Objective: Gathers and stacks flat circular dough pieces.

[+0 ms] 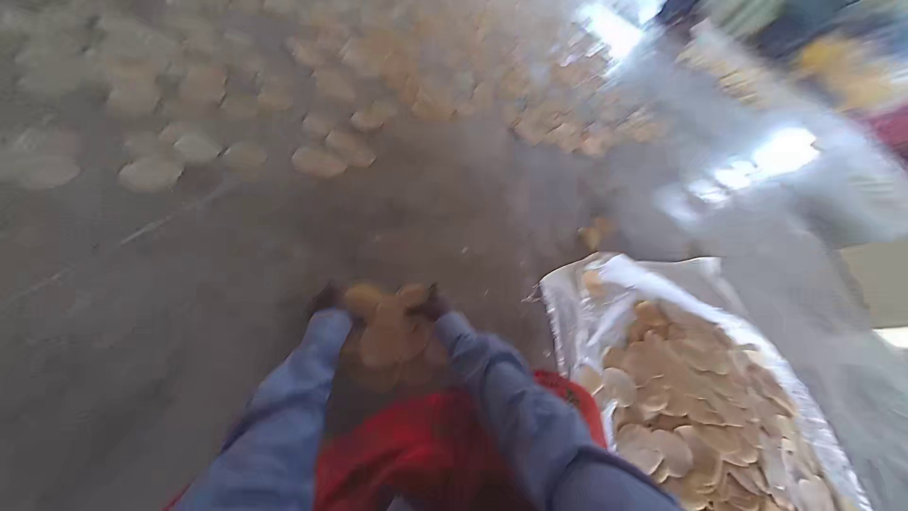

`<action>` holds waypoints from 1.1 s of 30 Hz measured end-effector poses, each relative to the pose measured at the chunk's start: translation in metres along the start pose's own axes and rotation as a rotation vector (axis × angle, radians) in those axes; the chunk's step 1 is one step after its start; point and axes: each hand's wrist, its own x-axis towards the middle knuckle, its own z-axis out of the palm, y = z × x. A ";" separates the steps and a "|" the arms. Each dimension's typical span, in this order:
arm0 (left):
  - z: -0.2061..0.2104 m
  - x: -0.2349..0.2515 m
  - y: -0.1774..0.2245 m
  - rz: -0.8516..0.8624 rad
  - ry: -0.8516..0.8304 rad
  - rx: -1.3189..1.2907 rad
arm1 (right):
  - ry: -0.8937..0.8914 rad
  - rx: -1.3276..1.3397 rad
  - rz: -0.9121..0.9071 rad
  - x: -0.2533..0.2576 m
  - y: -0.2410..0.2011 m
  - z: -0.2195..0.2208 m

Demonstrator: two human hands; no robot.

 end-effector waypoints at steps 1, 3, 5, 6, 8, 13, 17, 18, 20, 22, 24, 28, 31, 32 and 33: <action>-0.001 0.028 -0.006 -0.065 -0.123 -0.061 | -0.029 0.046 0.052 -0.002 -0.006 -0.007; 0.034 0.077 -0.031 -0.113 0.025 -0.148 | -0.015 0.133 0.110 -0.001 -0.008 -0.011; 0.032 0.086 -0.035 -0.124 0.000 -0.130 | -0.012 0.209 0.124 0.001 -0.002 -0.011; 0.027 0.083 -0.034 -0.121 -0.033 -0.119 | -0.024 0.230 0.118 0.003 0.003 -0.009; 0.025 0.083 -0.035 -0.109 -0.073 -0.128 | -0.043 0.309 0.112 0.010 0.015 0.000; 0.021 0.067 -0.027 -0.102 -0.050 -0.132 | -0.142 0.400 0.075 -0.016 0.011 -0.006; 0.031 0.068 -0.047 -0.050 -0.030 -0.269 | -0.581 1.013 0.136 -0.013 0.031 0.016; 0.035 0.069 -0.054 -0.044 -0.028 -0.312 | -0.658 1.150 0.125 -0.014 0.035 0.026; 0.043 0.067 -0.065 -0.042 -0.018 -0.423 | -0.669 1.396 0.138 -0.025 0.034 0.042; 0.049 0.055 -0.070 -0.078 -0.015 -0.519 | -0.624 1.516 0.149 -0.036 0.027 0.054; 0.053 0.048 -0.074 -0.121 -0.035 -0.579 | -0.569 1.468 0.108 -0.042 0.018 0.062; 0.055 0.033 -0.075 -0.146 -0.053 -0.644 | -0.466 1.205 0.126 -0.050 0.008 0.063; 0.032 -0.002 -0.051 -0.116 -0.075 -0.600 | -0.472 1.000 0.150 -0.080 0.000 0.025; 0.026 -0.010 -0.038 -0.075 -0.074 -0.551 | -0.458 0.874 0.137 -0.094 0.000 0.001; 0.024 -0.014 -0.026 -0.023 -0.050 -0.518 | -0.444 0.752 0.037 -0.101 0.010 -0.016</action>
